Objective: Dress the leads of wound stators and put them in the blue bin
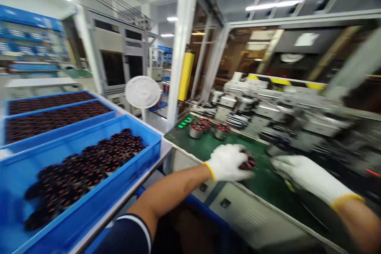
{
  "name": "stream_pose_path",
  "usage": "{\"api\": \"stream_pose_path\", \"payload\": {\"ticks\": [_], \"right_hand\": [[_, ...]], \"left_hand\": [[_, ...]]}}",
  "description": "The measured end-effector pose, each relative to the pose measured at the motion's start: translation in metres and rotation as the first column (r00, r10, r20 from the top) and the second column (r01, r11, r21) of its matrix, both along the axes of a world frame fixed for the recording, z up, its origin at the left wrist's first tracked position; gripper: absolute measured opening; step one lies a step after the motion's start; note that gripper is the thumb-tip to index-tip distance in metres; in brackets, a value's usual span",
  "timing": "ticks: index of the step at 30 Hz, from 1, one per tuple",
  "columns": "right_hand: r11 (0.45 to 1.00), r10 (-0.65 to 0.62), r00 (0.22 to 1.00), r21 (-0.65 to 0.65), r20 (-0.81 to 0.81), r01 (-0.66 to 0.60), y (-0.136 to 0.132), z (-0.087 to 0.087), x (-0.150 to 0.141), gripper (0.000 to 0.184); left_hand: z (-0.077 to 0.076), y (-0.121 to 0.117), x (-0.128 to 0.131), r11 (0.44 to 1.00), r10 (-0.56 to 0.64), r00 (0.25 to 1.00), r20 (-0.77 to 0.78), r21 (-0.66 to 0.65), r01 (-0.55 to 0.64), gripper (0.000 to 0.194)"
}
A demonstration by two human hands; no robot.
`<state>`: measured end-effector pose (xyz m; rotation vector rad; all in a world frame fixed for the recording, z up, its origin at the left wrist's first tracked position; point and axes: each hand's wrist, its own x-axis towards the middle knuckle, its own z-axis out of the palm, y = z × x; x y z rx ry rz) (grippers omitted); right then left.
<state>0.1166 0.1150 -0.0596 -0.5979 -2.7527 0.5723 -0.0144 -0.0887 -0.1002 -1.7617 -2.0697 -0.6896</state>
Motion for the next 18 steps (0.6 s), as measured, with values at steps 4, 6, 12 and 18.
{"api": "stream_pose_path", "payload": {"ticks": [4, 6, 12, 18], "right_hand": [[0.986, -0.162, 0.976, 0.053, 0.149, 0.156, 0.012, 0.014, 0.037, 0.035], [0.929, -0.345, 0.937, 0.155, 0.046, 0.335, 0.009, 0.022, 0.056, 0.033], [0.988, -0.033, 0.985, 0.140, -0.171, 0.057, -0.065, 0.039, 0.074, 0.038], [0.930, -0.012, 0.973, 0.360, 0.229, -0.073, -0.075, 0.010, 0.039, 0.034]], "left_hand": [[-0.006, -0.002, 0.005, 0.999, 0.040, 0.998, 0.048, 0.030, -0.042, 0.036], [-0.009, -0.002, 0.005, 0.997, 0.060, 0.995, 0.075, 0.035, -0.063, 0.030], [-0.006, -0.003, 0.012, 0.998, 0.069, 0.995, 0.066, 0.002, -0.070, 0.029], [0.016, -0.012, 0.021, 0.996, 0.064, 0.978, -0.197, 0.073, -0.050, 0.029]]}}
